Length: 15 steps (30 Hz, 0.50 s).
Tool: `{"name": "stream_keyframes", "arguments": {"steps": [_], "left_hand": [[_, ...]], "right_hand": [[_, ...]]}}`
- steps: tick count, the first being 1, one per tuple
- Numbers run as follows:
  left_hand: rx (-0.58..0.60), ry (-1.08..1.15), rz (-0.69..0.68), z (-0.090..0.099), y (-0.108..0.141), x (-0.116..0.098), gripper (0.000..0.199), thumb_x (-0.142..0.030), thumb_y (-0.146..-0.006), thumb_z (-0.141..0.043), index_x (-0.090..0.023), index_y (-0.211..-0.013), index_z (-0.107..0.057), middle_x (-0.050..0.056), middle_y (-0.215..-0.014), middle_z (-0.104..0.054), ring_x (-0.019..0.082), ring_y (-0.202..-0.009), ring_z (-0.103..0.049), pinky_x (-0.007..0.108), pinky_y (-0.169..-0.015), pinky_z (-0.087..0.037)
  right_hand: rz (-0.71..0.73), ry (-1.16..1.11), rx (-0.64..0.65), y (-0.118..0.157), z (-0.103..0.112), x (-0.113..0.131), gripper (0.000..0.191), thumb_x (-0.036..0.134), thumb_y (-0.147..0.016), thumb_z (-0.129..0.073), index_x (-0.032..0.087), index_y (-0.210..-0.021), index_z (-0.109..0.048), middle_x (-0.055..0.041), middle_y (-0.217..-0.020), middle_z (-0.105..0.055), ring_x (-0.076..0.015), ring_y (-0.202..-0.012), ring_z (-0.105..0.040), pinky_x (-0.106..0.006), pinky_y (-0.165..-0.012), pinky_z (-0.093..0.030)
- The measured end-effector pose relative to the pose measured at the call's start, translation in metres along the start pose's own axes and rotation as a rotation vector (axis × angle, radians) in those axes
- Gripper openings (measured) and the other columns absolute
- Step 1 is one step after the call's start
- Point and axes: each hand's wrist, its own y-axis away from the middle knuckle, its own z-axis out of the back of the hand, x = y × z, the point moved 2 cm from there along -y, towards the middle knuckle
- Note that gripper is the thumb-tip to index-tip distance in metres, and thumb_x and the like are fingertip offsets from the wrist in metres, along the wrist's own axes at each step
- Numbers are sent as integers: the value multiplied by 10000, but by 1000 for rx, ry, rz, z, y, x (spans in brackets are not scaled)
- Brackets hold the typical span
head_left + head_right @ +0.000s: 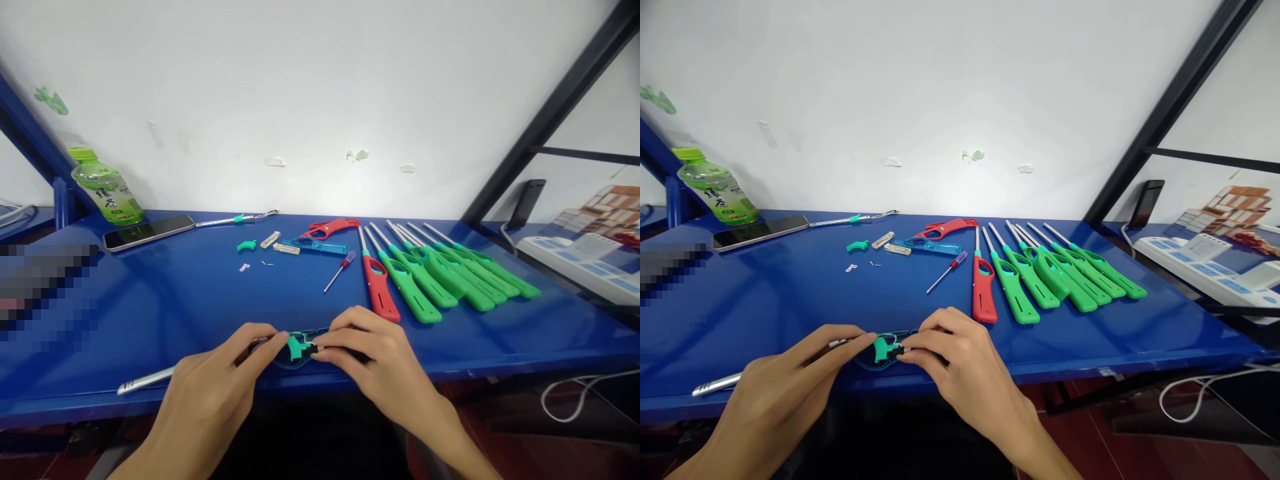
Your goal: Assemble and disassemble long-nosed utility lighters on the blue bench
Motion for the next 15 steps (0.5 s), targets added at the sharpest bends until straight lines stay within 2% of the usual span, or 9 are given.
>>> {"name": "stream_keyframes", "arguments": {"steps": [3, 8, 15], "left_hand": [[3, -13, 8, 0, -2, 1, 510, 46, -962, -360, -254, -1252, -653, 4, -1094, -763, 94, -548, -689, 226, -440, -399], [3, -14, 6, -2, -1, 2, 463, 12, -994, -375, -246, -1229, -678, 7, -1083, -769, 108, -583, -729, 226, -445, -437], [-1, -15, 13, -4, -1, 3, 443, 0, -1000, -394, -233, -1216, -702, 14, -1081, -768, 88, -536, -671, 222, -421, -399]], "right_hand": [[0, -6, 1, 0, 0, 0, 118, 237, -1015, -752, 207, -1049, -861, -32, -961, -749, -166, -874, -713, -271, -823, -579], [-6, -9, 1, 0, 0, 0, 115, 235, -1012, -756, 201, -1043, -861, -30, -959, -748, -162, -870, -712, -269, -821, -576], [-20, 3, 4, 0, -1, -1, 139, 282, -1041, -725, 237, -1066, -854, -32, -974, -756, -179, -886, -718, -301, -831, -596]]}}
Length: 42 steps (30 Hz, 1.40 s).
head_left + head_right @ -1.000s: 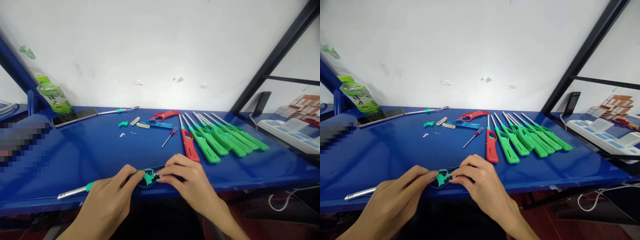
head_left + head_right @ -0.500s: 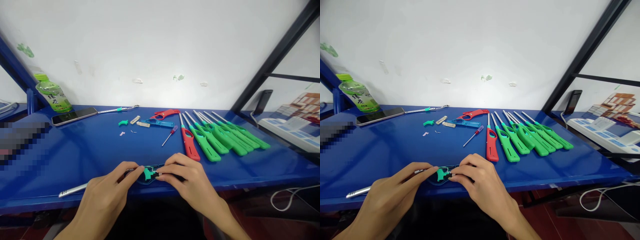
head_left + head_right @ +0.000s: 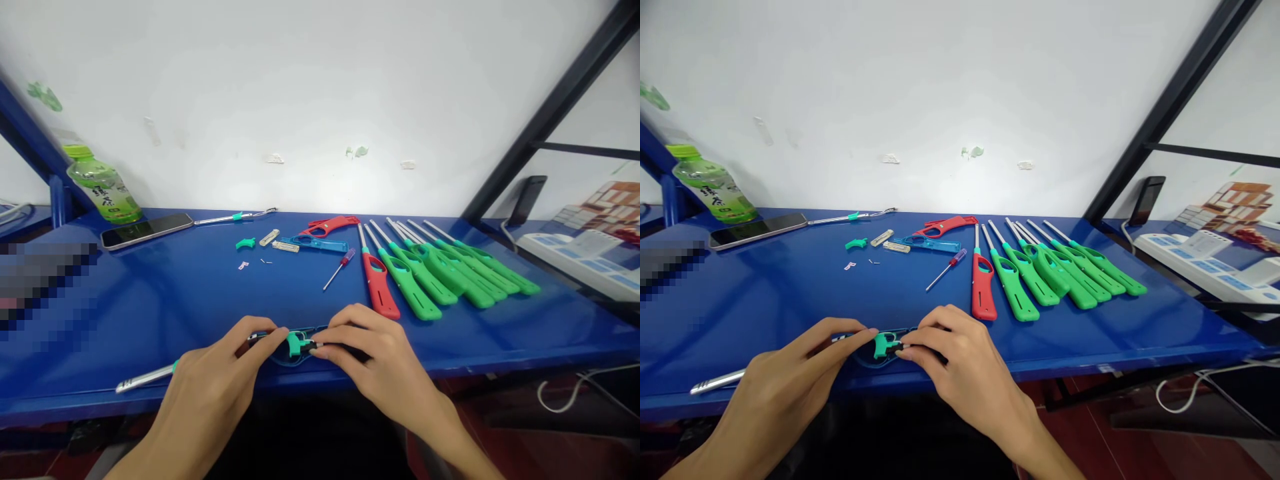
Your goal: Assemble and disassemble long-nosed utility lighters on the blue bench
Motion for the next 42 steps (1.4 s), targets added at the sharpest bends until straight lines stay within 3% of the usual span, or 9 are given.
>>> {"name": "stream_keyframes", "arguments": {"steps": [15, 28, 31, 36, 42], "left_hand": [[29, -44, -8, -2, 2, 0, 469, 13, -998, -390, -255, -1273, -658, 13, -1102, -764, 113, -550, -685, 248, -442, -401], [61, -106, -67, 2, 2, -5, 495, 30, -975, -339, -240, -1299, -599, 25, -1115, -760, 124, -495, -640, 285, -438, -415], [75, -108, -94, 5, 0, -9, 416, -31, -1055, -321, -213, -1309, -596, 48, -1108, -761, 147, -546, -699, 290, -433, -451], [36, -102, -124, 8, -6, -15, 273, -305, -1178, -372, -183, -1242, -608, 63, -1051, -770, 184, -599, -752, 312, -452, -526], [33, -100, -130, 7, -6, -16, 286, -302, -1181, -366, -175, -1229, -619, 73, -1048, -779, 188, -598, -760, 311, -453, -543]], "right_hand": [[-18, -36, 2, 1, 2, 2, 84, 188, -1026, -740, 227, -1062, -805, -11, -1021, -792, -170, -938, -732, -291, -876, -565], [36, -8, 46, 2, 4, 1, 157, 199, -1065, -680, 200, -1118, -828, -33, -1069, -805, -179, -963, -729, -300, -889, -572], [58, 39, 60, 5, 5, 1, 192, 189, -1077, -649, 188, -1146, -829, -54, -1095, -795, -192, -968, -717, -314, -872, -584], [85, 123, 65, 10, 7, 1, 225, 196, -1090, -623, 182, -1202, -817, -73, -1119, -778, -209, -980, -700, -343, -863, -592], [105, 182, 79, 12, 6, 2, 228, 205, -1100, -604, 193, -1231, -791, -74, -1147, -767, -217, -996, -696, -378, -891, -588]]}}
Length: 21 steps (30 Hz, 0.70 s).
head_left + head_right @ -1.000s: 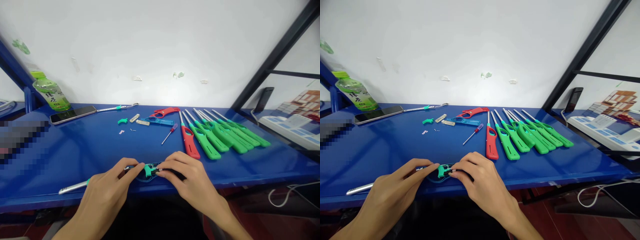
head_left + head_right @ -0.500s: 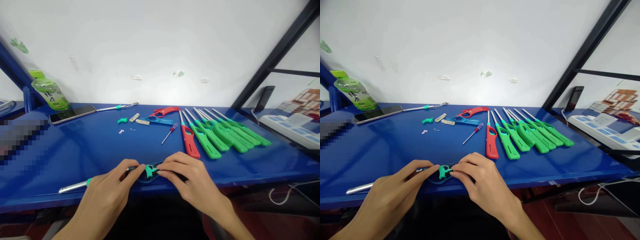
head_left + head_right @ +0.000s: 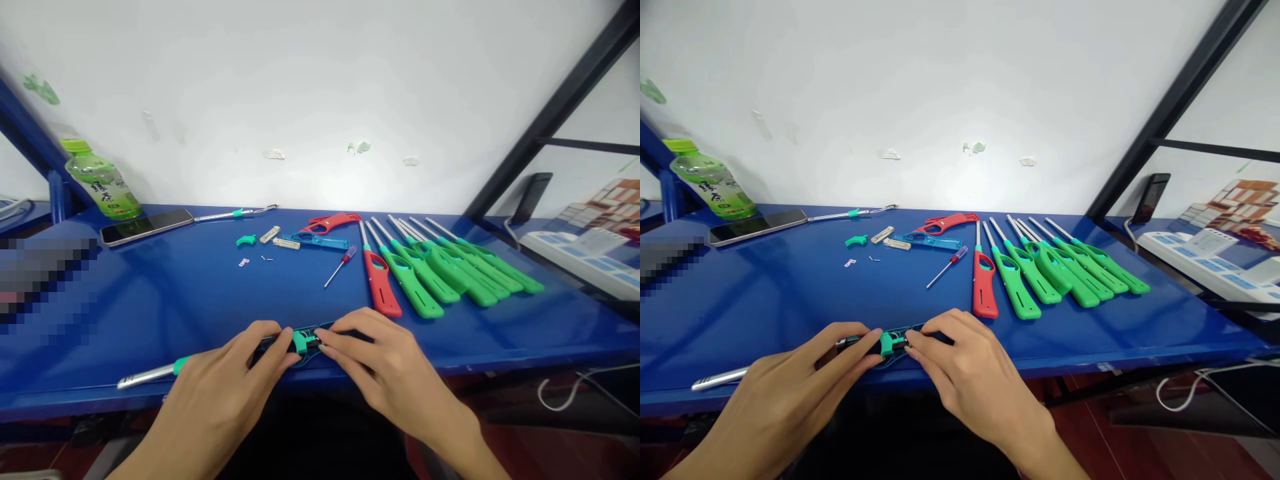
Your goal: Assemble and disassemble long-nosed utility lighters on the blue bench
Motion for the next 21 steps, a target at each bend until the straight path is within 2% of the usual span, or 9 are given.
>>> {"name": "stream_keyframes", "arguments": {"steps": [5, 7, 11, 16, 21], "left_hand": [[29, -16, 9, -2, -2, 0, 319, -300, -1179, -332, -196, -1234, -628, 63, -1033, -782, 191, -571, -752, 305, -428, -513], [50, -43, 1, -3, -1, 1, 329, -195, -1150, -317, -223, -1292, -612, 61, -1066, -778, 174, -522, -718, 302, -423, -497], [101, -42, -20, -4, 5, 4, 572, 30, -959, -318, -257, -1382, -574, 66, -1135, -760, 126, -449, -645, 267, -423, -466], [124, 13, -29, -4, 8, 5, 666, 67, -861, -346, -251, -1407, -558, 81, -1206, -741, 116, -499, -670, 245, -442, -465], [121, 45, -28, -4, 6, 3, 653, 54, -870, -353, -244, -1415, -554, 72, -1168, -733, 122, -517, -668, 242, -451, -469]], "right_hand": [[58, 77, -6, 1, 0, 0, 266, 168, -1094, -590, 169, -1302, -756, -93, -1134, -768, -238, -1009, -704, -412, -908, -587], [68, 87, -16, 2, -1, 1, 269, 167, -1091, -592, 162, -1308, -753, -97, -1127, -769, -241, -1002, -707, -416, -906, -590], [79, 99, -21, 1, 0, 2, 269, 166, -1088, -593, 150, -1300, -758, -101, -1111, -770, -241, -988, -710, -417, -895, -596], [97, 140, -17, 1, 2, 5, 288, 158, -1092, -574, 137, -1315, -754, -109, -1095, -772, -251, -974, -717, -430, -878, -604], [102, 153, -18, 0, 1, 7, 291, 142, -1082, -582, 134, -1323, -745, -109, -1095, -773, -251, -956, -715, -426, -850, -606]]}}
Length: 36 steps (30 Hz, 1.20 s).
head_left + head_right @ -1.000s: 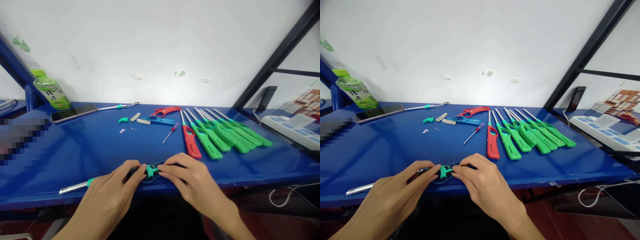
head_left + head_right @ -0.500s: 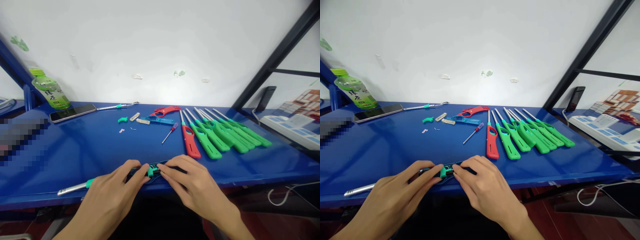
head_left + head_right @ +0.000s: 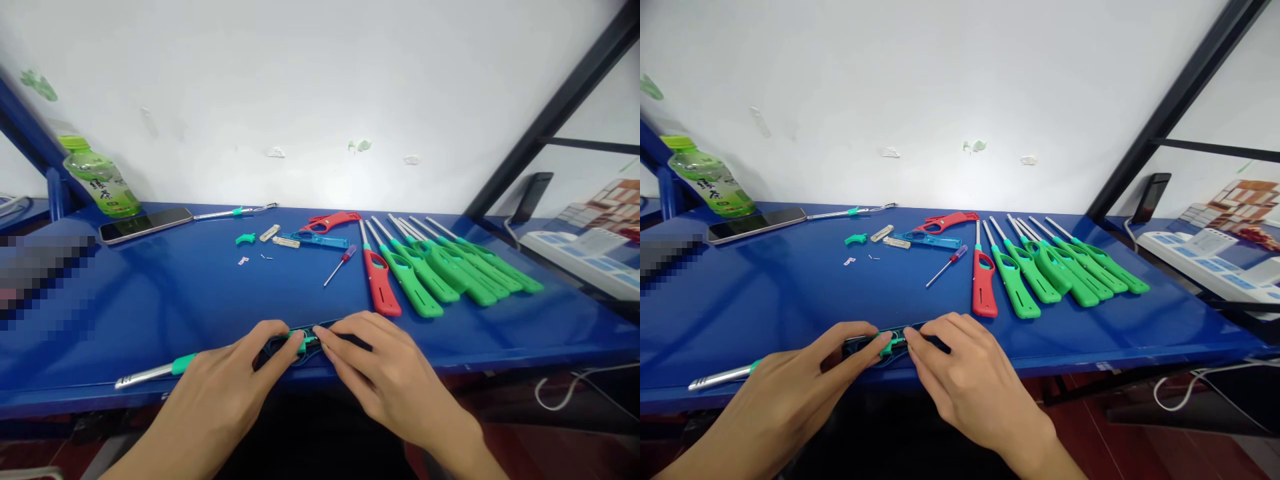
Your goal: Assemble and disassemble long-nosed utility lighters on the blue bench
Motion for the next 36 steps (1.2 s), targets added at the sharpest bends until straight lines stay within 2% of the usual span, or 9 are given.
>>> {"name": "stream_keyframes", "arguments": {"steps": [4, 7, 12, 16, 25, 36], "left_hand": [[-9, 20, -7, 0, -1, 1, 634, 49, -884, -357, -222, -1423, -551, 56, -1084, -725, 137, -536, -680, 240, -451, -495], [-17, 18, -17, 0, -1, 1, 622, 48, -888, -363, -213, -1415, -565, 61, -1101, -726, 147, -564, -700, 250, -474, -531], [-17, 30, -13, 2, -1, -1, 632, 64, -890, -358, -205, -1421, -568, 63, -1094, -732, 152, -603, -724, 239, -477, -539], [-22, 17, -17, 2, -2, -1, 593, 53, -918, -350, -203, -1414, -550, 67, -1079, -738, 160, -590, -723, 248, -472, -542], [-1, 3, -14, 1, -2, -1, 607, 49, -910, -347, -213, -1424, -536, 67, -1111, -745, 151, -579, -711, 242, -469, -515], [44, 12, -48, 9, -5, 0, 645, 58, -873, -341, -194, -1417, -578, 83, -1114, -740, 139, -585, -694, 233, -471, -501]], "right_hand": [[6, -1, -36, 0, -1, 1, 276, 121, -1067, -601, 121, -1303, -744, -102, -1057, -775, -239, -913, -710, -399, -797, -597], [1, -4, -44, 1, -1, 1, 268, 114, -1064, -607, 122, -1294, -745, -98, -1052, -773, -235, -904, -708, -395, -791, -586], [-95, -147, 17, 3, -3, -3, 257, 147, -1092, -580, 194, -1274, -757, -79, -1124, -768, -225, -973, -698, -391, -861, -577], [-141, -206, 11, 2, -6, -6, 249, 135, -1096, -573, 212, -1225, -772, -63, -1091, -766, -211, -946, -684, -368, -836, -565], [-100, -124, 44, 1, -6, -5, 345, 27, -1049, -557, 204, -1271, -753, -72, -1101, -760, -223, -937, -672, -373, -820, -562], [-29, -19, 30, 2, 1, 0, 269, 182, -1091, -587, 163, -1307, -746, -102, -1118, -758, -237, -967, -692, -419, -855, -598]]}}
